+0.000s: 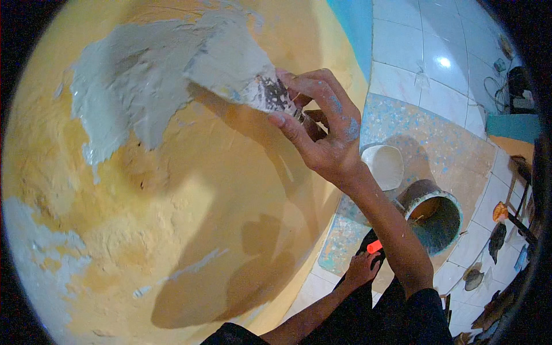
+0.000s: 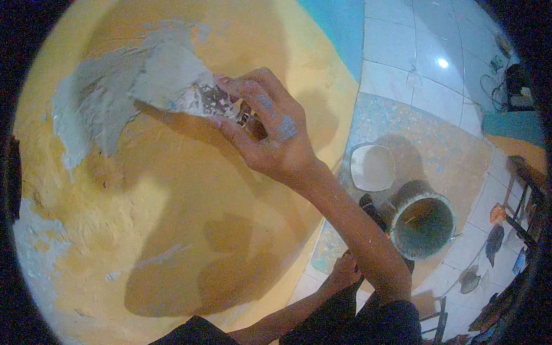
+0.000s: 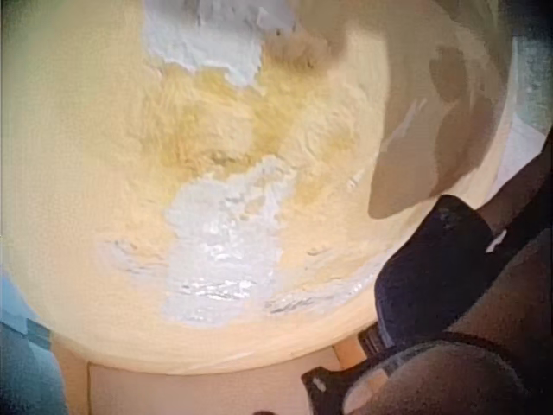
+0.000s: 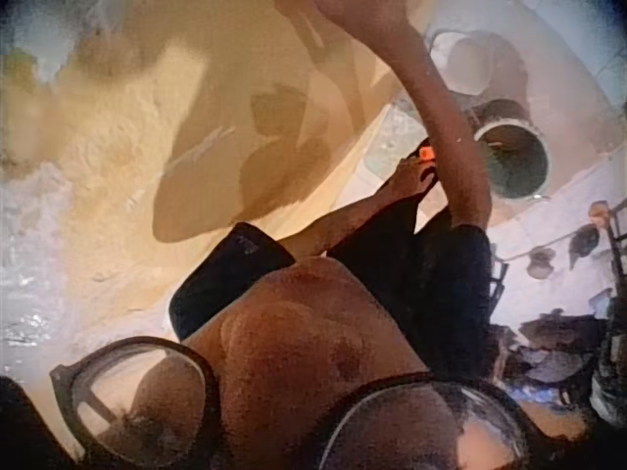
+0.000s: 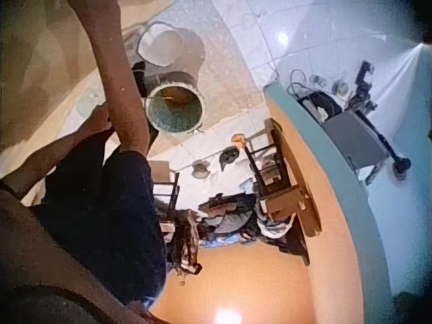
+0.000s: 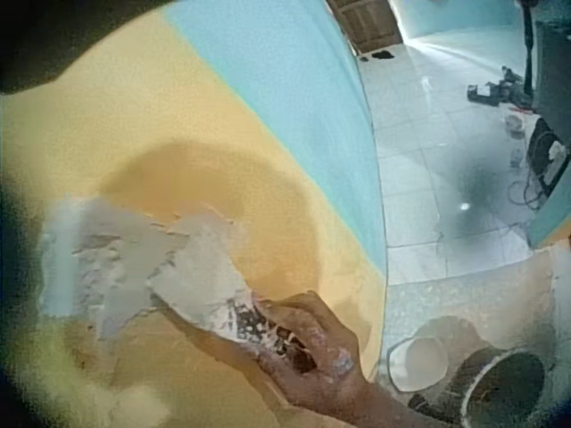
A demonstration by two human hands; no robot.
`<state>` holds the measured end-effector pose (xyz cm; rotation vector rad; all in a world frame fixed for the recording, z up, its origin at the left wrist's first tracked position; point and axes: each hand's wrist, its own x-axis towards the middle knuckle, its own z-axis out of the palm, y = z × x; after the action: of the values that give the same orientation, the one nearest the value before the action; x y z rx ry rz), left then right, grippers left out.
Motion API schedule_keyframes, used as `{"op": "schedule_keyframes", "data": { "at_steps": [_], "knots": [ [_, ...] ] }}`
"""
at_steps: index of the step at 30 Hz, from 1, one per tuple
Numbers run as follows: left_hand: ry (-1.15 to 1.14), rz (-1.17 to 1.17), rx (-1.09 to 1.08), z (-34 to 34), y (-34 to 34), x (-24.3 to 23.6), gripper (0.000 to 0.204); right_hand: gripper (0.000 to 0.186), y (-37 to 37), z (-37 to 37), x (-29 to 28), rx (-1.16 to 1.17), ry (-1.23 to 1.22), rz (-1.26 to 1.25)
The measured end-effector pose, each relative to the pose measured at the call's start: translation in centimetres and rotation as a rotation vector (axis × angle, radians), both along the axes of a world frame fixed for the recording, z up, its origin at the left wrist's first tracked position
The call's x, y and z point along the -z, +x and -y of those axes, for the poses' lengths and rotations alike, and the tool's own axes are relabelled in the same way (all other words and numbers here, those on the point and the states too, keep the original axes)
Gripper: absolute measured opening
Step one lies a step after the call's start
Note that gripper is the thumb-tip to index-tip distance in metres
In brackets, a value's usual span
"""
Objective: The person applies and spreads plaster onto a wall using a putty knife, then scoops more plaster from a plate to spread and smooth across the wall surface.
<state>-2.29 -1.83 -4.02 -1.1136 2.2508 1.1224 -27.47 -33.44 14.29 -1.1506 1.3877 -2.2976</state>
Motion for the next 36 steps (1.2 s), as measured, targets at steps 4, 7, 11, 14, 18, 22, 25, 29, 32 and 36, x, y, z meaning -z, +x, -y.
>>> {"op": "schedule_keyframes", "data": {
  "at_steps": [4, 7, 11, 14, 18, 22, 25, 29, 32, 36],
  "knots": [
    [-0.058, -0.034, -0.027, 0.7, 0.0, 0.5, 0.033, 0.042, -0.1, 0.7, 0.7, 0.038, 0.006, -0.043],
    [-0.095, -0.034, -0.025, 0.6, 0.3, 0.9, 0.033, 0.039, -0.1, 0.3, 1.4, -0.055, 0.063, 0.049],
    [-0.069, -0.001, -0.043, 0.4, 0.6, 1.6, 0.032, 0.038, 0.0, -0.7, 2.3, -0.009, 0.104, -0.020],
    [-0.065, -0.005, -0.019, 0.3, 0.6, 1.9, 0.032, 0.038, 0.1, -1.2, 2.1, 0.001, 0.109, -0.001],
    [-0.066, -0.057, -0.084, 0.1, 0.4, 1.8, 0.031, 0.039, 0.3, -1.4, 0.0, 0.012, 0.061, 0.105],
    [-0.030, -0.024, -0.107, -0.1, 0.0, 1.1, 0.032, 0.039, 1.4, -1.3, -3.3, -0.037, 0.254, 0.286],
    [-0.002, 0.001, -0.135, -0.6, -0.5, 0.3, 0.034, 0.036, 3.3, -1.9, -5.2, -0.080, 0.259, 0.397],
    [-0.027, -0.005, -0.181, -0.7, -1.0, -0.1, 0.038, 0.036, 6.4, -4.2, -6.7, -0.098, 0.225, 0.469],
    [0.044, 0.052, -0.141, -0.3, -1.0, 0.6, 0.034, 0.037, 7.5, -6.3, -7.7, -0.223, 0.305, 0.593],
    [0.017, 0.051, -0.161, -1.0, -0.8, 1.0, 0.033, 0.037, 6.6, -5.2, -7.8, -0.111, 0.217, 0.663]
  ]
}}
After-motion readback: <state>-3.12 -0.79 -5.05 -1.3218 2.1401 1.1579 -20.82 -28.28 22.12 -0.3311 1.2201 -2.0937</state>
